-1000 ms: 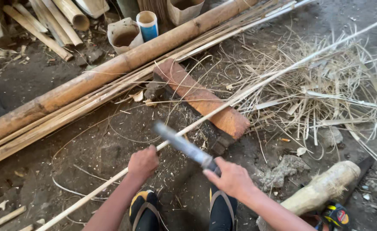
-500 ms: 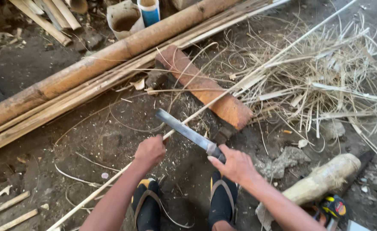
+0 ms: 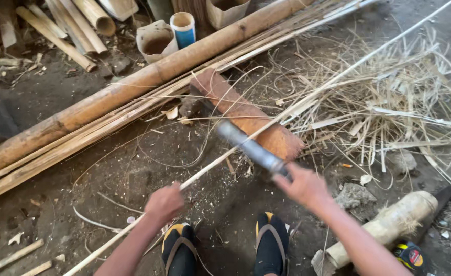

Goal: The person uses a machete to shave thin strips from a long bamboo pole resting on a wooden block. They repeatedly strike the bamboo to remove the outer layer, producing long shavings that accumulate on the ground.

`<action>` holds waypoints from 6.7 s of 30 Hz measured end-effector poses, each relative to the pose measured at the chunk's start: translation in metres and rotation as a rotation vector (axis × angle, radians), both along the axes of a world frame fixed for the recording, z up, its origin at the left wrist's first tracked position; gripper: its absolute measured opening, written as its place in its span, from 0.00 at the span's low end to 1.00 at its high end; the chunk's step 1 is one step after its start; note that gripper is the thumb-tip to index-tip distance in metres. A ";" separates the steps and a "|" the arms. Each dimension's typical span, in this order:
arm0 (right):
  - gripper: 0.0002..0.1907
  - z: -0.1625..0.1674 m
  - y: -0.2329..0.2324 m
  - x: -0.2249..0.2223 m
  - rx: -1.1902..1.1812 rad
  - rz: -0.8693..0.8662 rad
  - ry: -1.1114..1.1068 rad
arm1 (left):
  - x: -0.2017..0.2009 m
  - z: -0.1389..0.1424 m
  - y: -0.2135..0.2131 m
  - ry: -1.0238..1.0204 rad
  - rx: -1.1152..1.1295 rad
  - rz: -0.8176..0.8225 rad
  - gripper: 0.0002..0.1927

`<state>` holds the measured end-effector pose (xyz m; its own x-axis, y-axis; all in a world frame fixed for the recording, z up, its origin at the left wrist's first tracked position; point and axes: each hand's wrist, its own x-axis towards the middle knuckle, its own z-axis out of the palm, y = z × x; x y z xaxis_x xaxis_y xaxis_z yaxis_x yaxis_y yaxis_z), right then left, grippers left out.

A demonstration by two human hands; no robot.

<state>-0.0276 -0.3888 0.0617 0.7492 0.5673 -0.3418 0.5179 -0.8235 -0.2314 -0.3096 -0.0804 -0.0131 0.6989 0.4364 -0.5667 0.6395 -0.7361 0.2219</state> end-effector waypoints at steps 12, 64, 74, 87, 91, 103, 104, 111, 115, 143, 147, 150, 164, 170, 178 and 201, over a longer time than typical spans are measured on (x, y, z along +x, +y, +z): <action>0.34 -0.005 -0.006 -0.007 -0.019 0.176 0.053 | -0.084 -0.048 0.032 -0.019 0.046 0.100 0.12; 0.33 0.006 0.000 0.013 -0.031 -0.199 -0.005 | -0.012 -0.018 0.013 -0.154 -0.256 0.131 0.21; 0.31 -0.018 0.006 -0.045 0.080 0.263 0.018 | -0.054 -0.055 0.040 -0.064 -0.280 0.181 0.27; 0.32 -0.008 -0.004 -0.016 0.079 0.249 -0.070 | -0.130 -0.054 0.063 0.008 -0.181 0.261 0.19; 0.31 -0.013 -0.020 0.032 -0.029 -0.103 -0.149 | -0.164 -0.042 0.072 -0.026 -0.022 0.177 0.17; 0.30 -0.045 -0.027 -0.012 0.123 -0.366 -0.096 | 0.121 -0.036 -0.052 -0.394 0.196 -0.184 0.14; 0.30 -0.044 -0.024 -0.017 0.136 -0.365 -0.098 | 0.150 -0.039 -0.064 -0.437 0.281 -0.250 0.19; 0.30 -0.021 -0.030 0.006 0.092 0.008 -0.069 | 0.161 -0.035 -0.063 -0.285 -0.068 0.008 0.11; 0.30 -0.003 -0.040 0.031 -0.039 -0.057 -0.069 | 0.069 -0.016 -0.030 -0.109 -0.042 -0.009 0.16; 0.32 0.016 -0.053 0.092 -0.146 -0.188 -0.103 | -0.113 -0.049 0.040 0.147 0.037 0.135 0.18; 0.34 -0.001 -0.036 0.049 -0.130 -0.130 -0.083 | -0.059 -0.057 0.030 0.116 -0.034 0.129 0.17; 0.31 -0.012 -0.007 -0.031 0.087 0.045 0.019 | 0.022 -0.066 0.009 -0.121 -0.189 -0.053 0.20; 0.28 -0.009 -0.002 -0.048 0.097 0.205 0.071 | 0.044 -0.045 0.001 -0.071 -0.373 0.115 0.27; 0.31 0.001 -0.022 0.040 -0.043 -0.222 -0.083 | -0.061 -0.030 0.035 0.003 -0.201 0.131 0.23; 0.32 -0.007 -0.032 0.041 -0.007 0.250 -0.088 | -0.082 -0.056 0.052 -0.002 -0.095 0.119 0.17; 0.32 -0.022 -0.060 0.047 -0.099 -0.246 -0.101 | 0.011 -0.040 -0.016 -0.080 0.037 -0.002 0.24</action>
